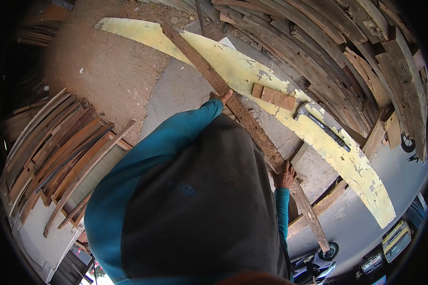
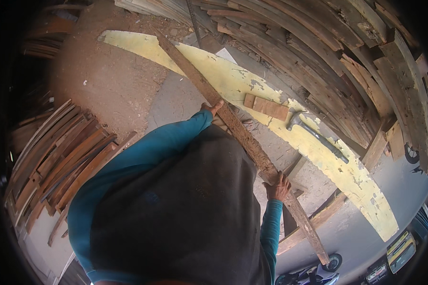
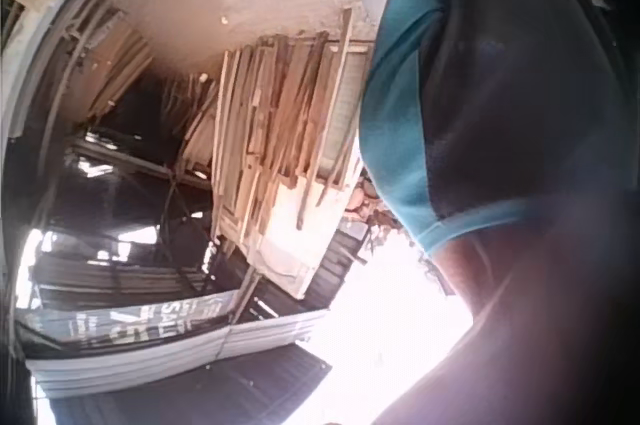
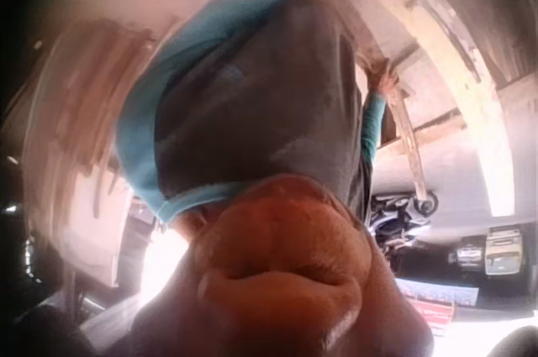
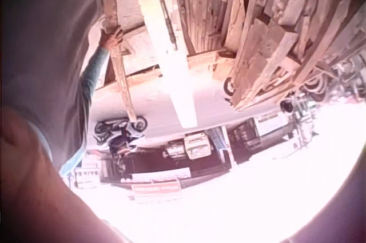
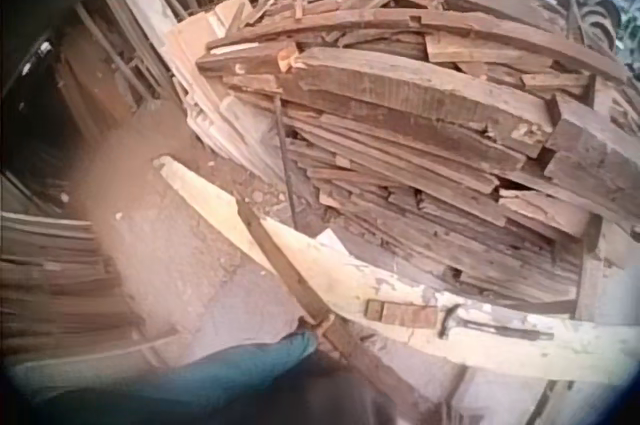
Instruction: The person uses the claw of a hammer to pry rusted nails out of weathered wooden planks, placing the removed pieces onto a pile and turning the wood over to locate more nails.
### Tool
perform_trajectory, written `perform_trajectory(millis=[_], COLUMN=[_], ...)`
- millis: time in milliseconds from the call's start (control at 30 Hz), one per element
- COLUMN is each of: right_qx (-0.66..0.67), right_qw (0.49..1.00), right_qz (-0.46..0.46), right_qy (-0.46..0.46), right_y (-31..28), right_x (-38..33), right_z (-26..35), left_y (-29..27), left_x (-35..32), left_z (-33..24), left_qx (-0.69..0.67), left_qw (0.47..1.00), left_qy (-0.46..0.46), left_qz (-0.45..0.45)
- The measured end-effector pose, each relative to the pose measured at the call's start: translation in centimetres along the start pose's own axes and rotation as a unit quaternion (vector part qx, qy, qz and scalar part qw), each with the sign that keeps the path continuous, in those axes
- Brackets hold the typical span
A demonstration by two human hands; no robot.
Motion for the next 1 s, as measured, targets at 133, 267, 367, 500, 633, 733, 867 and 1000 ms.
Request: perform_trajectory(millis=[133, 267, 367, 500, 633, 733, 867, 1000], right_qx=[-0.044, -0.002, 0.011, -0.03, 0.014, 0.013, -0.033, -0.065], right_qw=[0.991, 0.984, 0.982, 0.991, 0.998, 0.998, 0.984, 0.976], right_qz=[0.098, 0.158, 0.18, 0.133, 0.054, -0.024, -0.14, -0.17], right_qy=[0.08, 0.082, 0.056, -0.008, -0.041, -0.063, -0.109, -0.117], right_y=[-0.2, -0.5, -1.4, -4.2, -8.7, -12.8, -18.6, -23.2], right_x=[0.5, 1.4, 0.8, -1.6, -4.3, -6.0, -8.2, -8.7], right_z=[-1.5, -2.6, -2.7, -1.2, 1.4, 3.9, 7.4, 10.8], left_y=[1.2, 3.3, 3.2, 1.2, -2.2, -3.6, -0.1, 5.4], left_x=[2.5, 6.0, 6.9, 4.0, -1.4, -5.9, -13.8, -20.1], left_z=[3.4, 3.5, 2.7, -0.2, -2.8, -6.5, -7.6, -7.2], left_qx=[-0.005, 0.088, -0.072, -0.254, -0.237, -0.258, -0.314, -0.263], left_qw=[0.998, 0.974, 0.989, 0.937, 0.948, 0.926, 0.869, 0.824], left_qy=[0.032, 0.201, 0.117, 0.238, 0.193, 0.221, 0.178, 0.17], left_qz=[0.055, 0.062, -0.056, -0.019, 0.095, 0.164, 0.338, 0.472])
Point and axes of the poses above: each hand's wrist, its own x-axis towards the middle knuckle, its own y-axis out of the palm, z = x × y, the point moved 2 cm from there along x, towards the middle knuckle, and after that the axes turned 9 degrees about z, right-handed, at the moved point
